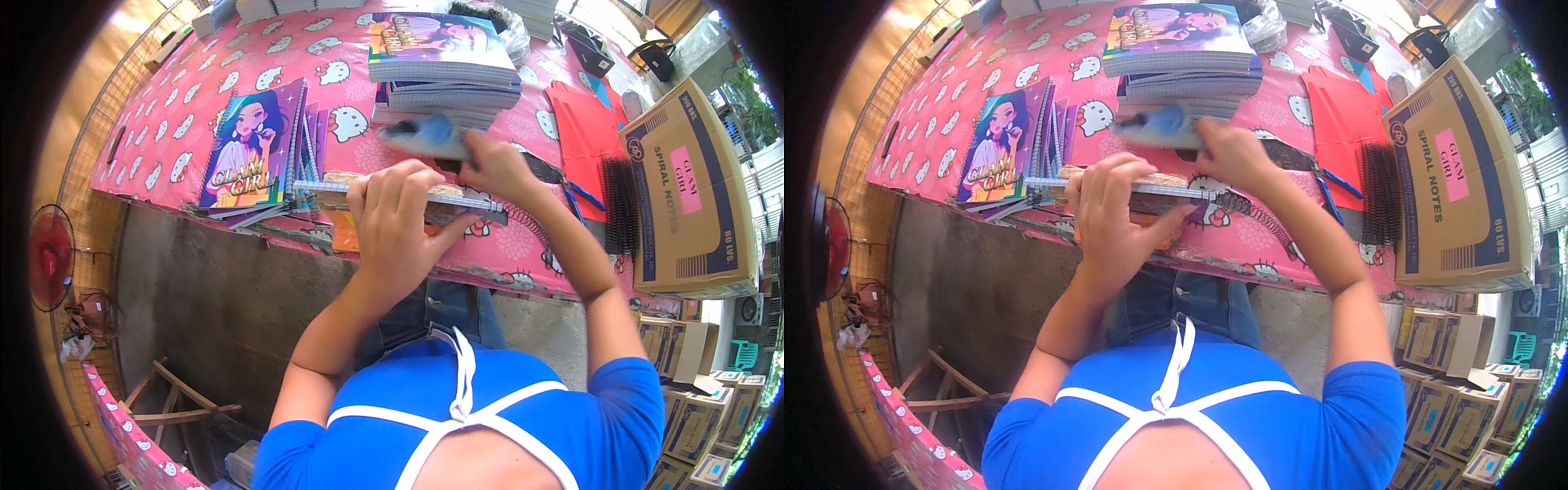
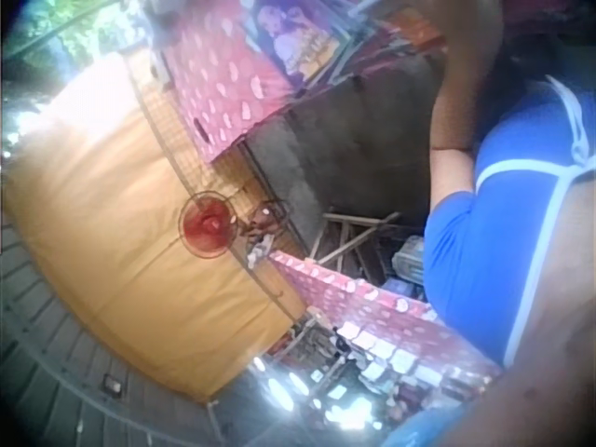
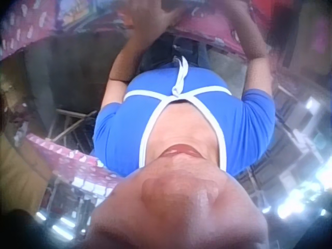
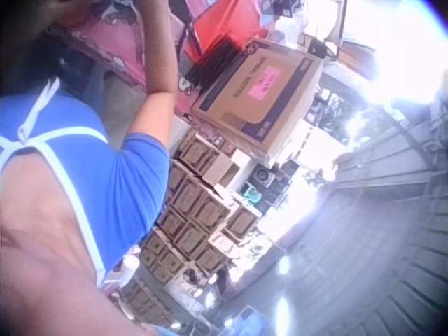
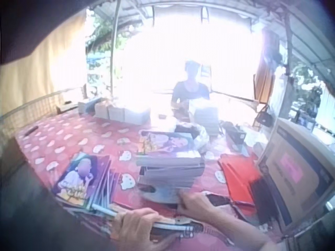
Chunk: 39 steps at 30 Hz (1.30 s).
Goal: The person picks up notebook pages and covers, aligns them, manually threads a plastic spiral coil through the punched holes, and uses snips to cut the excess binding.
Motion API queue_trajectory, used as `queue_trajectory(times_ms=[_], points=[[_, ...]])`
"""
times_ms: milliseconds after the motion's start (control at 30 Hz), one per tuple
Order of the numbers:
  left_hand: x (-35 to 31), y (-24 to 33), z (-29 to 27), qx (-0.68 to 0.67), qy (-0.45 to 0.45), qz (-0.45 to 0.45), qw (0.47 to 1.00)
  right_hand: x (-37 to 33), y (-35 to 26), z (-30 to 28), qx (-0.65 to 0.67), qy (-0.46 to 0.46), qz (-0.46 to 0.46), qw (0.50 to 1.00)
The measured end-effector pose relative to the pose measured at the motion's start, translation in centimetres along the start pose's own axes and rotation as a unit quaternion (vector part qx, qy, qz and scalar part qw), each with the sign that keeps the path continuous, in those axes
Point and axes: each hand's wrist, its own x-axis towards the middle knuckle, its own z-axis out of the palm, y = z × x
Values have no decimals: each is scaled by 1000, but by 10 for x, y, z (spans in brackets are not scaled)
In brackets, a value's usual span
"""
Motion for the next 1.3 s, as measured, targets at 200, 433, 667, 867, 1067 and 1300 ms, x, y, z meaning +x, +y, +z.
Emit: queue_trajectory(times_ms=[200,433,667,867,1067,1300], points=[[6,-10,4,-18,-30,34,999,-50,46,-16,506,111,-88,851],[7,-9,2,-26,-38,10,999,-41,15,-44,592,-16,-163,789],[5,-24,-34,166,-53,-72,982,-32,8,-23,613,70,-107,780],[5,-39,-29,36,3,-38,999,-9,-20,-46,681,-1,-129,721],[4,-51,-31,10,9,-35,999,7,-5,-34,297,118,-82,944],[4,-54,-41,14,72,-70,995,16,-25,-34,471,17,-57,880]])
